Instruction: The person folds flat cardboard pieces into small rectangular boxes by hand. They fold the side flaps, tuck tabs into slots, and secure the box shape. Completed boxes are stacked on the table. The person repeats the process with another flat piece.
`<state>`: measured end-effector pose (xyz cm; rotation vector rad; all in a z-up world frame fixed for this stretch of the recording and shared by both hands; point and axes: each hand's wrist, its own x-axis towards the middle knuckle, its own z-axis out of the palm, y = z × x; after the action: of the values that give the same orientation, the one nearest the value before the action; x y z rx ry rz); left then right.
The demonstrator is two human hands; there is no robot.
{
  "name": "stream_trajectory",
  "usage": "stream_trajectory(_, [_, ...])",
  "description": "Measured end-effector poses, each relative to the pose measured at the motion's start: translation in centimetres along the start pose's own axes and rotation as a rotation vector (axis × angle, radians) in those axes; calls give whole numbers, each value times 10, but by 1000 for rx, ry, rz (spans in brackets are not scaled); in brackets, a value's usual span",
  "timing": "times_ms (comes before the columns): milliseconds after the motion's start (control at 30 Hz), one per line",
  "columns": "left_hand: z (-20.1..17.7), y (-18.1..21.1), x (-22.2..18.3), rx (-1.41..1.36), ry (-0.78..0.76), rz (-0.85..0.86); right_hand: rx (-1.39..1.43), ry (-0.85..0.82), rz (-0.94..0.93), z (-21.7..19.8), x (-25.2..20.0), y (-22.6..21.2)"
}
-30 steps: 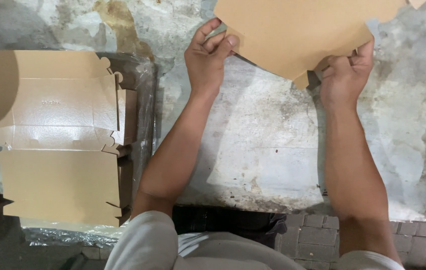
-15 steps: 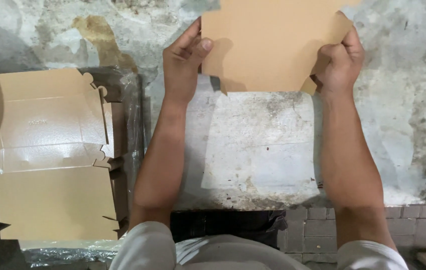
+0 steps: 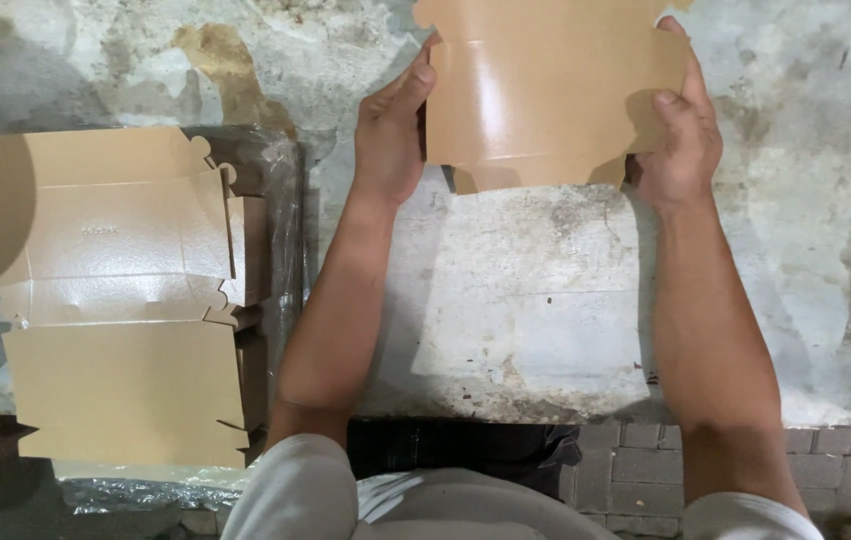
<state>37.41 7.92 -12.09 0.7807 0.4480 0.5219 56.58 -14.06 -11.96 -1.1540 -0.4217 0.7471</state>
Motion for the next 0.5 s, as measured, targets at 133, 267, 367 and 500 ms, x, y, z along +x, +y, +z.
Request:
stream_trajectory(133, [-12, -17, 4, -92, -185, 60, 114, 56, 75, 4, 2, 2])
stream_trajectory(267, [2, -20, 7, -36, 156, -8, 122, -178, -50, 9, -3, 3])
stream_trajectory(367, [12, -9, 0, 63, 142, -17, 446, 4, 47, 29, -2, -9])
stream_trajectory(500, [35, 13, -12, 649, 207, 82, 118, -155, 128, 4, -6, 9])
